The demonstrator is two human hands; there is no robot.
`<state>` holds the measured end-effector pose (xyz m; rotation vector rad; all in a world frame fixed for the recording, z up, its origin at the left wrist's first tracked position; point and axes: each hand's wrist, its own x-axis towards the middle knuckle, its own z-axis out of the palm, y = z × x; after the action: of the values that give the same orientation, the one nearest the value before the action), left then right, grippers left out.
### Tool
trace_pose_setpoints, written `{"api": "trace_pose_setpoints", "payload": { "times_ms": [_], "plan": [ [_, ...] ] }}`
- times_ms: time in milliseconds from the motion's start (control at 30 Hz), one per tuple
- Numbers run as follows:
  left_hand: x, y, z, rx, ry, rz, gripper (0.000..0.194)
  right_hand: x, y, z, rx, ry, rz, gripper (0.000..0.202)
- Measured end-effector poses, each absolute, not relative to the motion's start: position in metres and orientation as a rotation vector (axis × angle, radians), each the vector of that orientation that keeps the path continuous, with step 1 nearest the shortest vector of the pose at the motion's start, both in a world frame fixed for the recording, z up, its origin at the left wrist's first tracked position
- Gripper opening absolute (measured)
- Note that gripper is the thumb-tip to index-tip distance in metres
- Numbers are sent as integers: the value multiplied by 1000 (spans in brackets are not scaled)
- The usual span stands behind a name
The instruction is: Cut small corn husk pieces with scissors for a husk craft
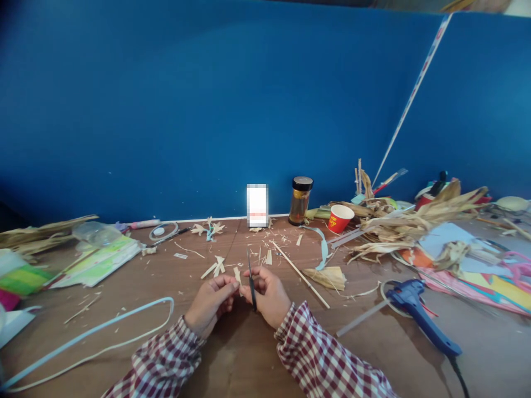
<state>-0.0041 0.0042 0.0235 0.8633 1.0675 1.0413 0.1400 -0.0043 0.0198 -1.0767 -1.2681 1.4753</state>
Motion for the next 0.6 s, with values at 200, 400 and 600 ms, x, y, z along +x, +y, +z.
{"api": "trace_pose_setpoints", "payload": {
  "times_ms": [200,400,600],
  "plan": [
    [-16,11,31,755,1010,1159,23,138,-10,19,-1017,-1493,1514,32],
    [-17,12,33,681,1005,1216,25,138,-12,16,-1017,-1576,1546,34],
    [-15,11,33,682,1028,1190,26,138,-12,15,-1029,-1505,1605,38]
  ]
}}
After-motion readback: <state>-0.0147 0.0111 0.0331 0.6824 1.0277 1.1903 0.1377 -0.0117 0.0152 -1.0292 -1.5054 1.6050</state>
